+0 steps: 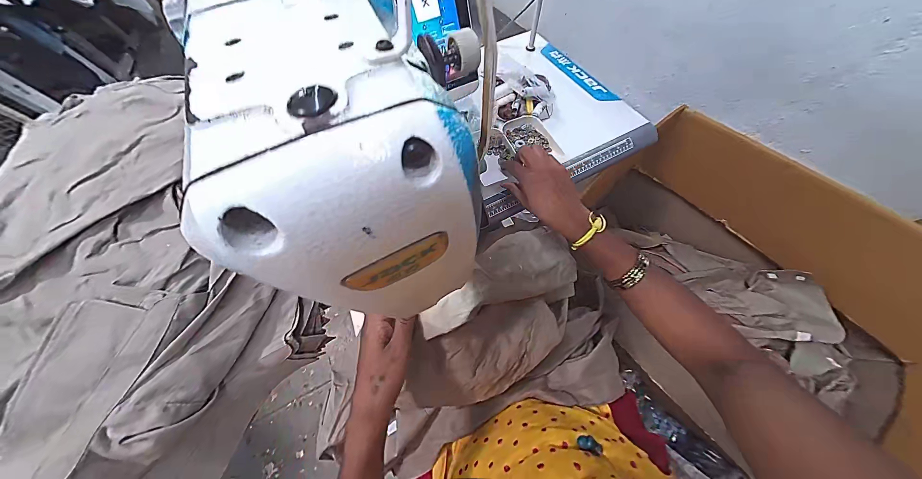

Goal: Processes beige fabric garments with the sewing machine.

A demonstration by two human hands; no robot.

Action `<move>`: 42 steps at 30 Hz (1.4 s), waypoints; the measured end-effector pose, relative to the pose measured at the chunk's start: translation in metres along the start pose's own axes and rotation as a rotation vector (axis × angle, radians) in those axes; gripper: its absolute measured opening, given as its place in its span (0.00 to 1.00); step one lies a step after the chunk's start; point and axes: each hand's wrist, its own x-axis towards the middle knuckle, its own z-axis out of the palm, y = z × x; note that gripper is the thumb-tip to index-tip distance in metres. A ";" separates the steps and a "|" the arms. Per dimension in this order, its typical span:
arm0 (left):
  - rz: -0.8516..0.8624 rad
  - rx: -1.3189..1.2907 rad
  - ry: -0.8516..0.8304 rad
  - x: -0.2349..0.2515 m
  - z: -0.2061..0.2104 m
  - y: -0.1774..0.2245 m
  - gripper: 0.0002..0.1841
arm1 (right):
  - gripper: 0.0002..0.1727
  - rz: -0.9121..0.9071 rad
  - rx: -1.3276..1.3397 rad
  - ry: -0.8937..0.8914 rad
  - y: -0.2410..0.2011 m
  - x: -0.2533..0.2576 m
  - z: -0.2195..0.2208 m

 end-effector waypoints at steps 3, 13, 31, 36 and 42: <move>-0.090 -0.046 0.045 -0.003 0.010 0.003 0.28 | 0.11 -0.023 -0.001 0.041 0.001 0.002 0.009; -0.113 -0.171 0.079 0.003 0.014 -0.002 0.28 | 0.11 0.263 0.600 0.085 -0.010 -0.031 -0.031; 0.416 0.192 -0.071 -0.052 -0.011 0.029 0.16 | 0.17 -0.531 0.794 -0.064 -0.125 -0.058 -0.047; 0.193 0.248 0.192 -0.040 -0.073 -0.004 0.16 | 0.15 -0.137 0.867 -0.235 -0.106 -0.068 -0.047; 0.031 0.344 0.287 -0.045 -0.087 -0.031 0.17 | 0.24 0.152 0.780 -0.417 -0.122 -0.035 -0.042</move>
